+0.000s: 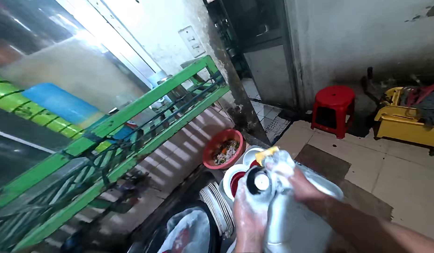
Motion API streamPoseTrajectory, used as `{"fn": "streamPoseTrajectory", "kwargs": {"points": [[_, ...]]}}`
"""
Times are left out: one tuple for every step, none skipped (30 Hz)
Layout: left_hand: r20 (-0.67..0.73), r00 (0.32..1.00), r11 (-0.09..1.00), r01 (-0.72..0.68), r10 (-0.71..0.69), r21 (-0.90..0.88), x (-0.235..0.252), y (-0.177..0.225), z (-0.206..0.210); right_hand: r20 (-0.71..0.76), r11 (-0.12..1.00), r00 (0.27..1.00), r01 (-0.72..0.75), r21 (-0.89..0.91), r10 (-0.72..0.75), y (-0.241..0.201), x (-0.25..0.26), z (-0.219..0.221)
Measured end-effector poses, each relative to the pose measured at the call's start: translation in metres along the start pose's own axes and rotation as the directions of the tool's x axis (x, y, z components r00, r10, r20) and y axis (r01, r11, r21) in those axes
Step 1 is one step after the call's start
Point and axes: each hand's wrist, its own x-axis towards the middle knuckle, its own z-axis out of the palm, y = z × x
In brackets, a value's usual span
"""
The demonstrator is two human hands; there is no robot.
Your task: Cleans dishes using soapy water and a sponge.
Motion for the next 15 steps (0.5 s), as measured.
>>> {"fn": "streamPoseTrajectory", "kwargs": {"points": [[0.042,0.999,0.998,-0.023,0.021,0.060,0.000,-0.007,-0.009,0.040,0.999,0.999,-0.008,-0.043,0.010,-0.009,0.007,-0.005],[0.080,0.996,0.991,-0.035,0.025,0.126,0.002,-0.013,-0.017,0.074,0.984,0.997,0.047,-0.170,-0.035,-0.018,0.010,-0.006],[0.071,0.997,0.982,0.002,-0.015,0.187,0.001,-0.015,-0.018,0.131,0.925,0.986,0.145,-0.351,-0.105,-0.027,0.006,-0.004],[0.021,0.995,0.977,0.091,-0.097,0.195,-0.001,-0.014,-0.015,0.232,0.810,0.954,0.285,-0.512,-0.189,-0.028,0.003,-0.001],[-0.043,0.982,0.967,0.188,-0.183,0.174,-0.004,-0.012,-0.011,0.368,0.670,0.891,0.444,-0.594,-0.265,-0.024,-0.003,0.001],[-0.106,0.964,0.957,0.256,-0.243,0.134,-0.006,-0.008,-0.009,0.487,0.531,0.793,0.607,-0.591,-0.366,-0.016,-0.008,0.003],[-0.141,0.956,0.957,0.272,-0.257,0.097,-0.005,-0.006,-0.009,0.533,0.460,0.714,0.701,-0.546,-0.454,-0.006,-0.011,0.005],[-0.161,0.960,0.967,0.243,-0.228,0.082,-0.001,-0.004,-0.010,0.505,0.542,0.736,0.676,-0.499,-0.452,0.001,-0.011,0.008],[-0.152,0.973,0.977,0.190,-0.174,0.095,0.005,-0.003,-0.012,0.429,0.739,0.838,0.517,-0.432,-0.336,0.005,-0.007,0.008],[-0.132,0.988,0.983,0.098,-0.078,0.158,0.011,-0.001,-0.015,0.362,0.905,0.914,0.300,-0.303,-0.183,0.007,0.003,0.005],[-0.064,0.997,0.961,-0.032,0.052,0.273,0.014,0.001,-0.022,0.341,0.982,0.939,0.099,-0.163,-0.038,0.006,0.009,-0.005],[0.046,0.982,0.882,-0.183,0.182,0.433,0.016,0.005,-0.030,0.346,0.997,0.937,-0.029,-0.073,0.053,0.000,0.011,-0.015],[0.169,0.944,0.762,-0.328,0.282,0.558,0.020,0.008,-0.035,0.366,0.994,0.925,-0.076,-0.080,0.101,-0.006,0.014,-0.022],[0.285,0.893,0.625,-0.447,0.347,0.640,0.024,0.009,-0.036,0.395,0.984,0.908,-0.079,-0.162,0.138,-0.008,0.016,-0.028],[0.369,0.858,0.500,-0.509,0.358,0.700,0.021,0.006,-0.034,0.400,0.960,0.898,-0.074,-0.272,0.182,-0.011,0.014,-0.026]]}}
